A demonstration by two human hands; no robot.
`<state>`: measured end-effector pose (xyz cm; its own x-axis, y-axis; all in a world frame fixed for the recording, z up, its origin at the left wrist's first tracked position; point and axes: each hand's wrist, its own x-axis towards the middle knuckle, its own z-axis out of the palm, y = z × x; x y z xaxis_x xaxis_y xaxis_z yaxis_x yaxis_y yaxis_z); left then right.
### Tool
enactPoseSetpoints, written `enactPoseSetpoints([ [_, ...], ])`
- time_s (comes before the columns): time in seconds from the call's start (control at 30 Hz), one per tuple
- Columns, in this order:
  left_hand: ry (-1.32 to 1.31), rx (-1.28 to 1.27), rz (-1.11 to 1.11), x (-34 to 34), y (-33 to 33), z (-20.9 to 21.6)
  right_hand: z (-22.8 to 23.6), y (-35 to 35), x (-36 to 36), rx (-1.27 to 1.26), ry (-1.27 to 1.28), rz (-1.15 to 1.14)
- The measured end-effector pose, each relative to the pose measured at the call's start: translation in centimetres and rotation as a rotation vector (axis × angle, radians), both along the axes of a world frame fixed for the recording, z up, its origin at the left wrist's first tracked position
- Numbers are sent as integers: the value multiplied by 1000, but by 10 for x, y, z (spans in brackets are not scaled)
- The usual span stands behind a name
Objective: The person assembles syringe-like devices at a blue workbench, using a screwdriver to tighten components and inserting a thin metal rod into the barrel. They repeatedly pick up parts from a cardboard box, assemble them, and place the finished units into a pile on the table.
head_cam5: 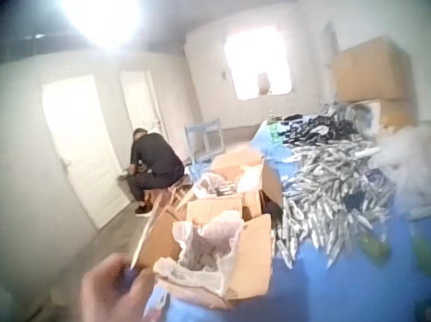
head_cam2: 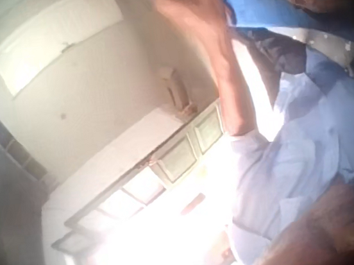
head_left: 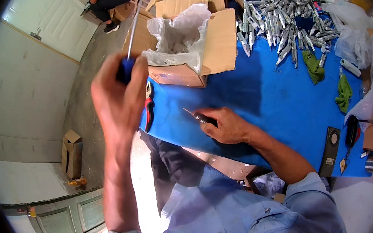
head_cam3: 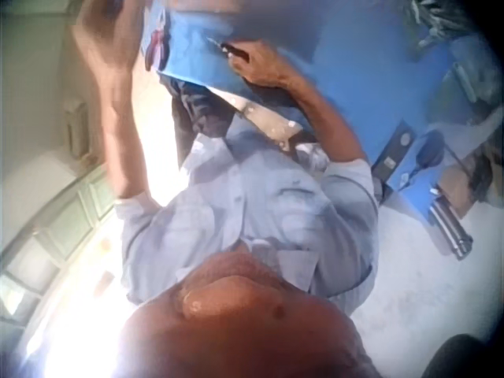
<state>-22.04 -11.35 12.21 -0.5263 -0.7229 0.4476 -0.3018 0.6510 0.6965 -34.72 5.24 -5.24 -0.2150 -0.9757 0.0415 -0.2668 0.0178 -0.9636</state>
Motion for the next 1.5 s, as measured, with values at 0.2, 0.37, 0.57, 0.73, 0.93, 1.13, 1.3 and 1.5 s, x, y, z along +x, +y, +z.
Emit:
enactPoseSetpoints([
  [0.2,-156,-92,-11,-42,-54,-4,1,-5,2,34,-110,54],
  [0.37,-37,98,-15,-2,-13,-17,-7,-2,-3,158,-352,83],
  [0.57,85,645,-8,104,66,-57,4,1,-3,63,-449,86],
  [0.73,-117,839,58,134,115,-96,-3,3,-4,63,-409,121],
  [0.93,-223,505,-72,139,126,-118,1,3,2,85,-308,122],
  [1.13,-175,353,-95,138,125,-125,4,1,4,104,-267,116],
  [1.3,-201,343,-75,137,125,-121,3,1,4,113,-235,130],
  [1.5,-223,315,-55,136,124,-118,1,1,5,72,-166,124],
])
